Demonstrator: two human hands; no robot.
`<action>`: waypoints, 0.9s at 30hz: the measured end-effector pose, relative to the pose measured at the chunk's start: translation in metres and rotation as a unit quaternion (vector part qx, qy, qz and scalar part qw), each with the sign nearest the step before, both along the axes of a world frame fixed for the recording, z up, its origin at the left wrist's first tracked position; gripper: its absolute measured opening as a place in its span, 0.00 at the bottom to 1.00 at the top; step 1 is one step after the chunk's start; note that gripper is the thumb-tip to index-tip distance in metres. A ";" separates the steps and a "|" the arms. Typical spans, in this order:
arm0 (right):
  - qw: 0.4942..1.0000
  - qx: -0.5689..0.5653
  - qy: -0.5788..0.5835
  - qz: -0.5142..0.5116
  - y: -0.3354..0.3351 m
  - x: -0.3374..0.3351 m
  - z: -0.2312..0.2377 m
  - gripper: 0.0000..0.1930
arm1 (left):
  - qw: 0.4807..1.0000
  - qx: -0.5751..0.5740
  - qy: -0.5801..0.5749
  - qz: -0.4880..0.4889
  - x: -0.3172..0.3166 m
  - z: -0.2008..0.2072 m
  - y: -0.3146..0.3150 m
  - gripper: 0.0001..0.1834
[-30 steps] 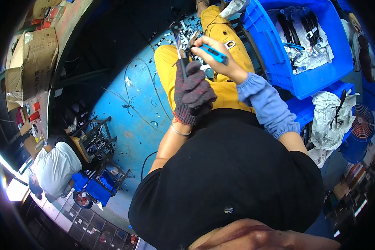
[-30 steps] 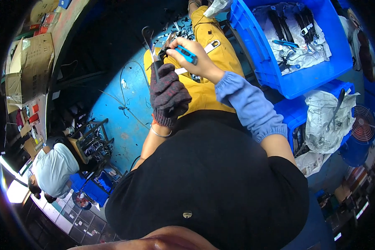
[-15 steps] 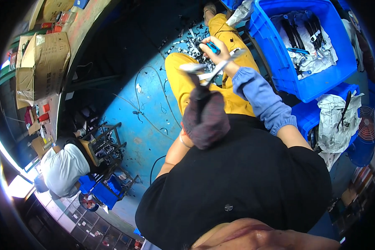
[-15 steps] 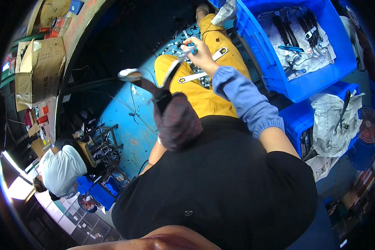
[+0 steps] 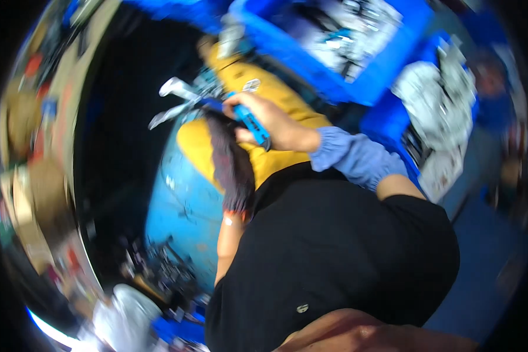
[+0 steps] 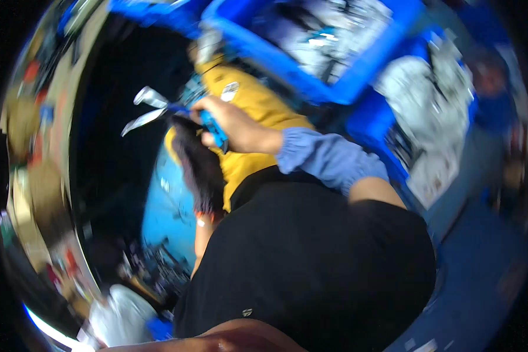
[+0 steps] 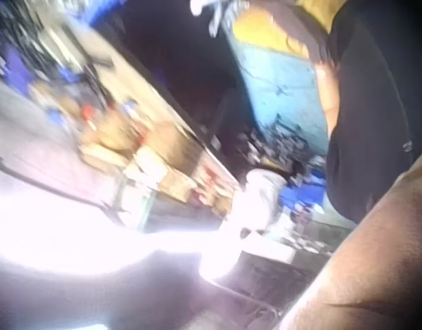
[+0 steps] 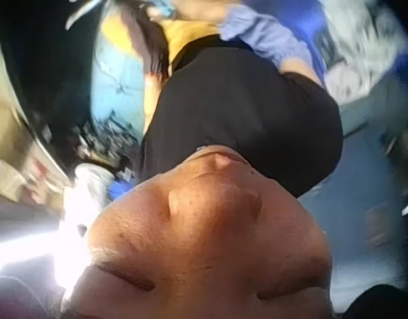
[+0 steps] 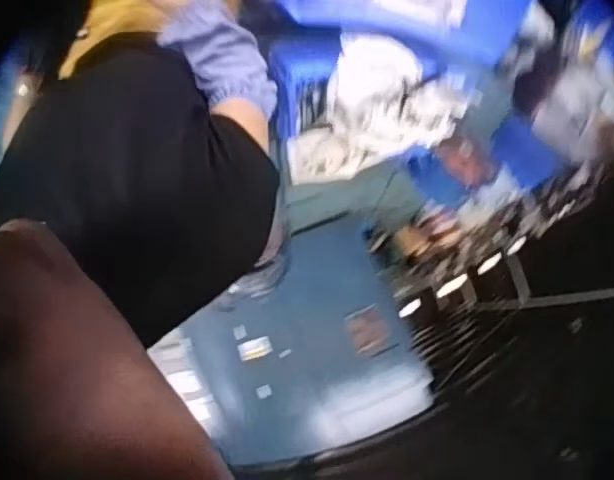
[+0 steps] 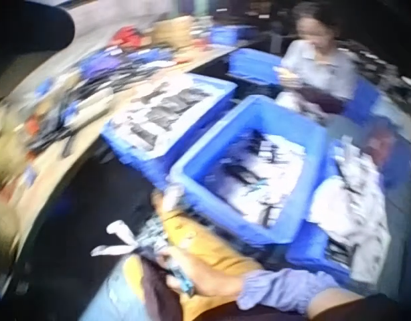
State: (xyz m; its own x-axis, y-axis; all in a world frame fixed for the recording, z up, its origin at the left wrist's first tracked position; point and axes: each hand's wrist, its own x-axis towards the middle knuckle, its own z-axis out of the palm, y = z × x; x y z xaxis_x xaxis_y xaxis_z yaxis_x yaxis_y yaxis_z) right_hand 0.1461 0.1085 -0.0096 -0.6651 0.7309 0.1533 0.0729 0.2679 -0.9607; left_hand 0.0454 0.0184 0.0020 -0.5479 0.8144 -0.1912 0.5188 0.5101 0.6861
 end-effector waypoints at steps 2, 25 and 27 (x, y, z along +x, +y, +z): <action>0.997 -0.013 0.022 -0.068 0.007 0.029 0.003 0.19 | 0.883 0.279 -0.378 0.012 0.019 0.013 0.012 0.32; 0.484 0.244 -0.160 -0.825 -0.097 0.499 -0.015 0.23 | 0.725 0.127 -0.199 -0.647 0.163 0.155 -0.002 0.21; 0.613 0.173 -0.181 -0.750 -0.119 0.528 -0.005 0.21 | 0.735 0.126 -0.195 -0.637 0.160 0.158 -0.008 0.22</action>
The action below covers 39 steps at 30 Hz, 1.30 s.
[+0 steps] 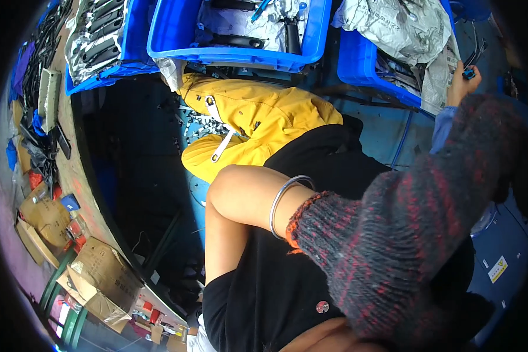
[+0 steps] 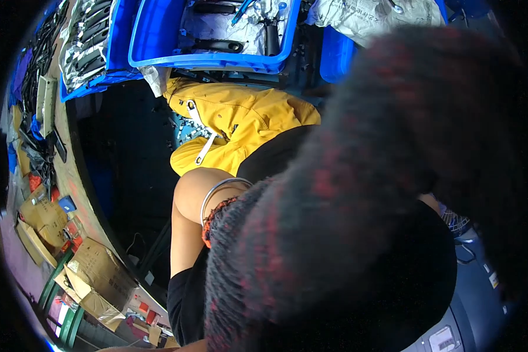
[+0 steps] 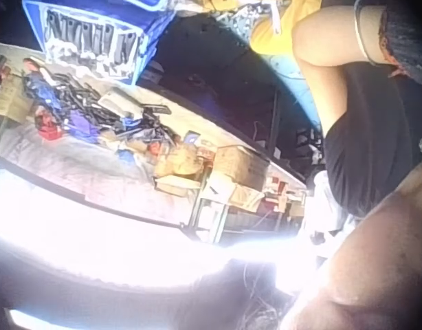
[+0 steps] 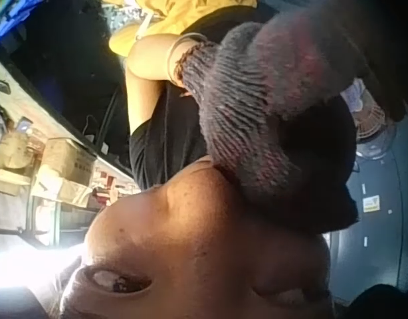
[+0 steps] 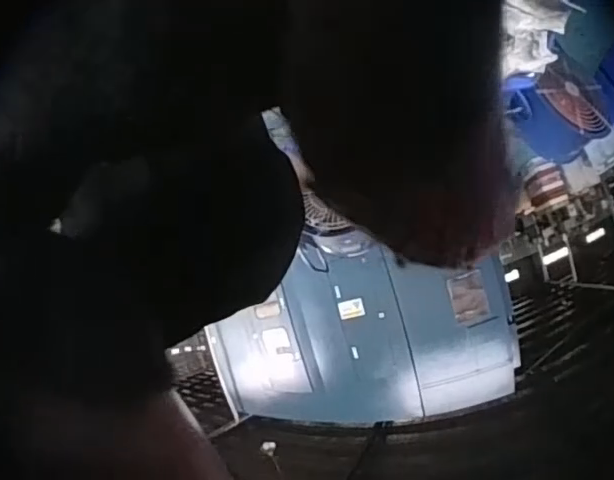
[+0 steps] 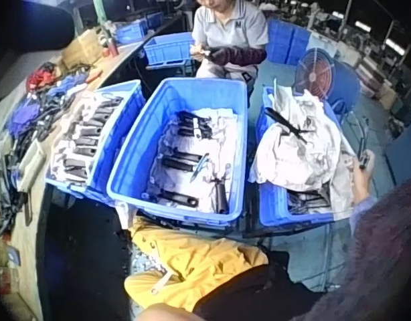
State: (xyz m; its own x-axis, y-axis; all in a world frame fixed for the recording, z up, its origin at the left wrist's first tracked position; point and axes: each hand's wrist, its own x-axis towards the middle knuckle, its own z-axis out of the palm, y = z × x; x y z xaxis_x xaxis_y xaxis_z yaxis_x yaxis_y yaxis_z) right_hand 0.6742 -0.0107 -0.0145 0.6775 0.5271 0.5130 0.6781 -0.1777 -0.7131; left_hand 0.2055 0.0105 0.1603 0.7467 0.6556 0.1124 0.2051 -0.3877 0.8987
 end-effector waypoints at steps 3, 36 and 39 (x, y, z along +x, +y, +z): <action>0.947 -0.177 0.085 0.256 -0.022 0.035 -0.012 0.17 | 0.999 -0.020 0.000 0.051 -0.002 0.004 -0.003 0.22; 0.960 -0.129 0.103 0.228 0.040 -0.073 0.079 0.21 | 0.956 0.261 -0.057 -0.121 0.163 -0.163 0.120 0.10; 0.946 -0.196 0.000 0.258 0.040 -0.062 0.074 0.21 | 0.965 0.202 0.071 -0.155 0.165 -0.165 0.104 0.11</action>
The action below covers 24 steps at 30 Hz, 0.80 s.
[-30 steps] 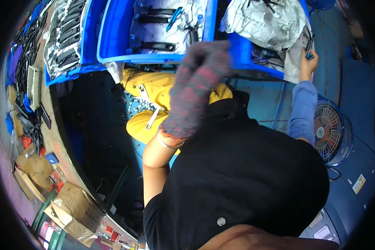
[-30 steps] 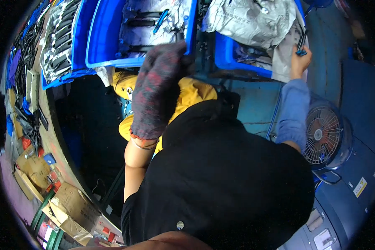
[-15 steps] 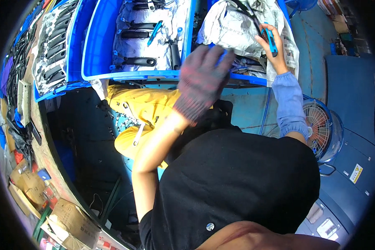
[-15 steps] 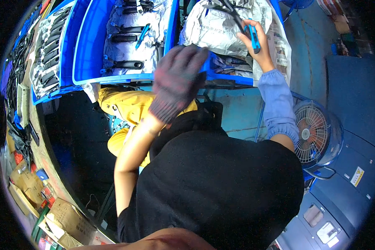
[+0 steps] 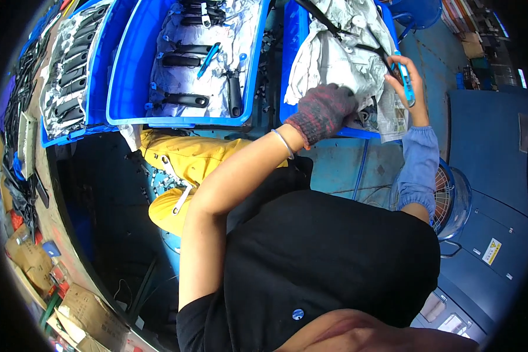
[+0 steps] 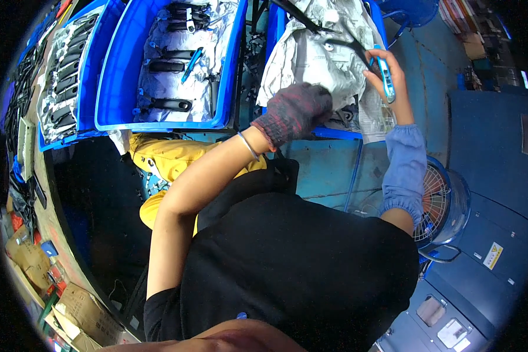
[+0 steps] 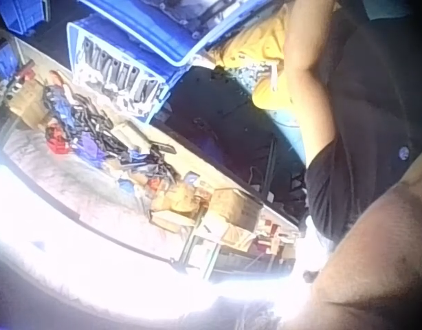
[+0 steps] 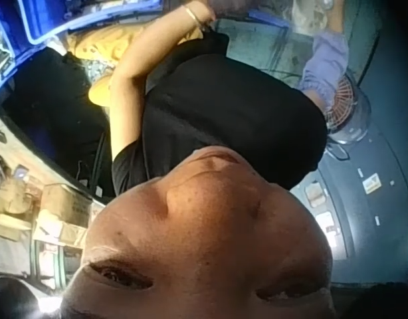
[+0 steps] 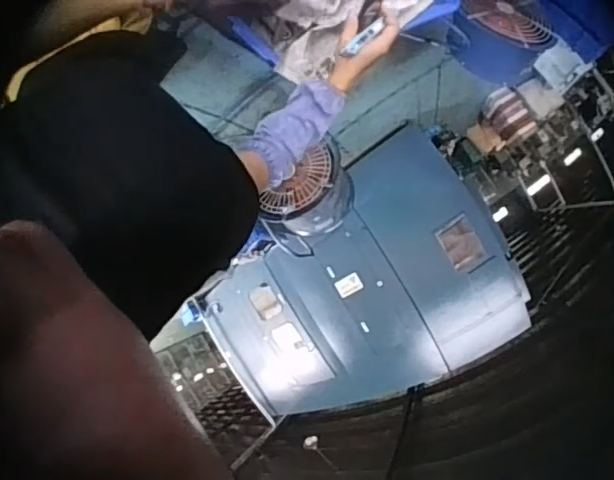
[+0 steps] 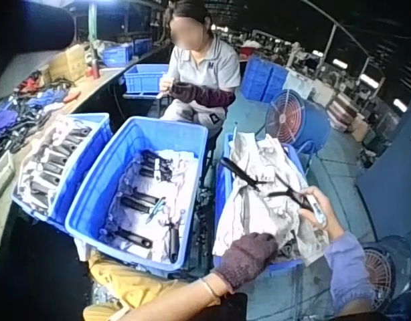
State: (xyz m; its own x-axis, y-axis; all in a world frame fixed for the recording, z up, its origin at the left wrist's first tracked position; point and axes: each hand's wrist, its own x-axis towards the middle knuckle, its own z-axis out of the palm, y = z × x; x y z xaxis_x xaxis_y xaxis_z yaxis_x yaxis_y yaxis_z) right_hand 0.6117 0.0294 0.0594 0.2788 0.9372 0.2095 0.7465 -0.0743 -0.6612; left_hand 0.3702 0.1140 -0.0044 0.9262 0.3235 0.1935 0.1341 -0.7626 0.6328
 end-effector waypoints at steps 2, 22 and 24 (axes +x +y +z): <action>0.997 -0.046 0.014 0.064 -0.002 0.001 -0.011 0.21 | 0.996 0.066 0.057 -0.035 -0.005 -0.004 -0.009 0.14; 0.874 -0.035 -0.141 0.463 0.201 -0.230 -0.074 0.08 | 0.948 -0.102 -0.124 0.274 -0.212 -0.001 -0.028 0.19; 0.829 -0.172 -0.159 0.507 0.245 -0.290 -0.122 0.14 | 0.928 -0.117 -0.100 0.338 -0.233 -0.003 -0.041 0.18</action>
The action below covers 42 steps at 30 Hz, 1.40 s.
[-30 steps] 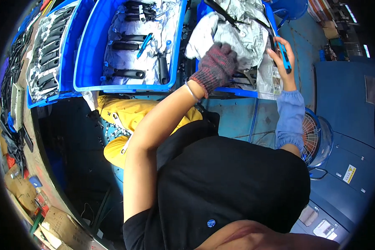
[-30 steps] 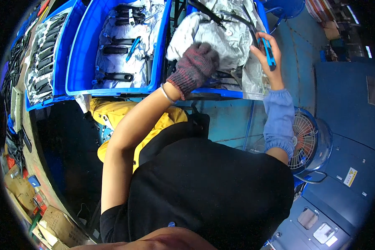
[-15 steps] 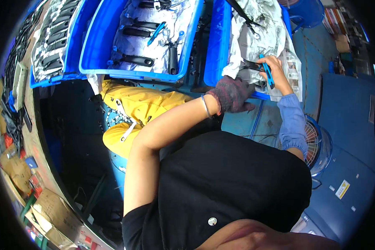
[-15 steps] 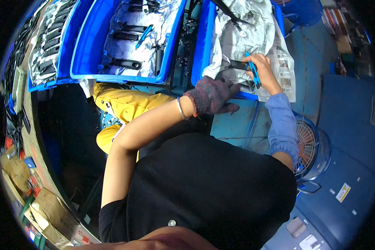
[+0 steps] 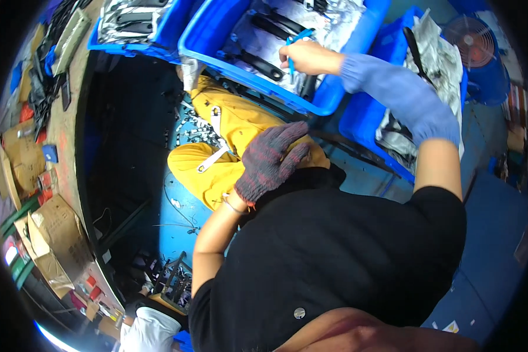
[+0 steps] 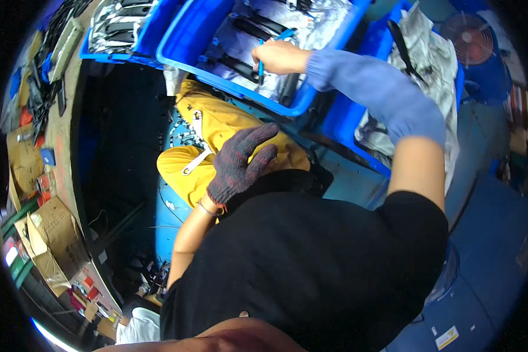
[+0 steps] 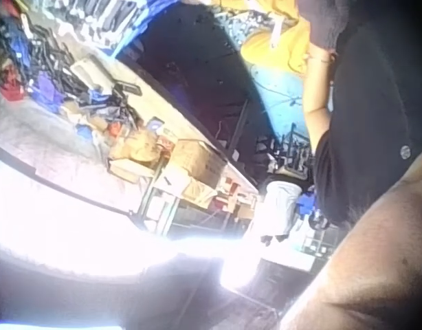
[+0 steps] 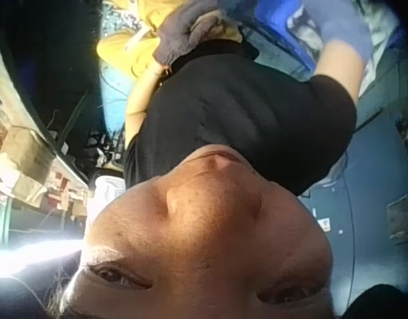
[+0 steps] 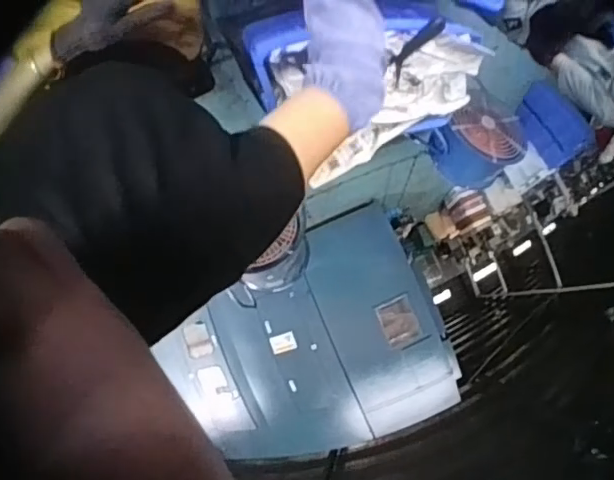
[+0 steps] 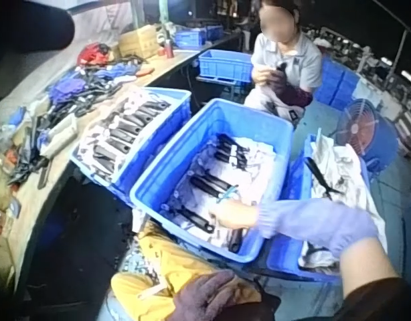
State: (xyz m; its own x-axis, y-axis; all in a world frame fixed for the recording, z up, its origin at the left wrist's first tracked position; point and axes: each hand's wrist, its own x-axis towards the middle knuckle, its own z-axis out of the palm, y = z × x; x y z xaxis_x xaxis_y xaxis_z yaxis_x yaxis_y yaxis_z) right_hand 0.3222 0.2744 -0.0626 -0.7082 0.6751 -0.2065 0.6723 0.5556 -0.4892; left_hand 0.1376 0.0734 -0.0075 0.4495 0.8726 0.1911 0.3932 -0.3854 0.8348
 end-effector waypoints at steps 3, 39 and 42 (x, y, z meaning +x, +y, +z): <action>0.968 -0.127 -0.211 -0.043 0.033 -0.058 -0.066 0.25 | 0.989 -0.070 0.026 0.126 -0.029 -0.004 -0.017 0.18; 0.828 0.366 0.287 0.314 -0.136 -0.179 0.115 0.13 | 0.437 -0.228 -0.805 0.331 -0.141 0.008 -0.017 0.22; 0.820 0.365 0.303 0.321 -0.137 -0.181 0.113 0.12 | 0.452 -0.238 -0.807 0.298 -0.144 0.008 -0.019 0.23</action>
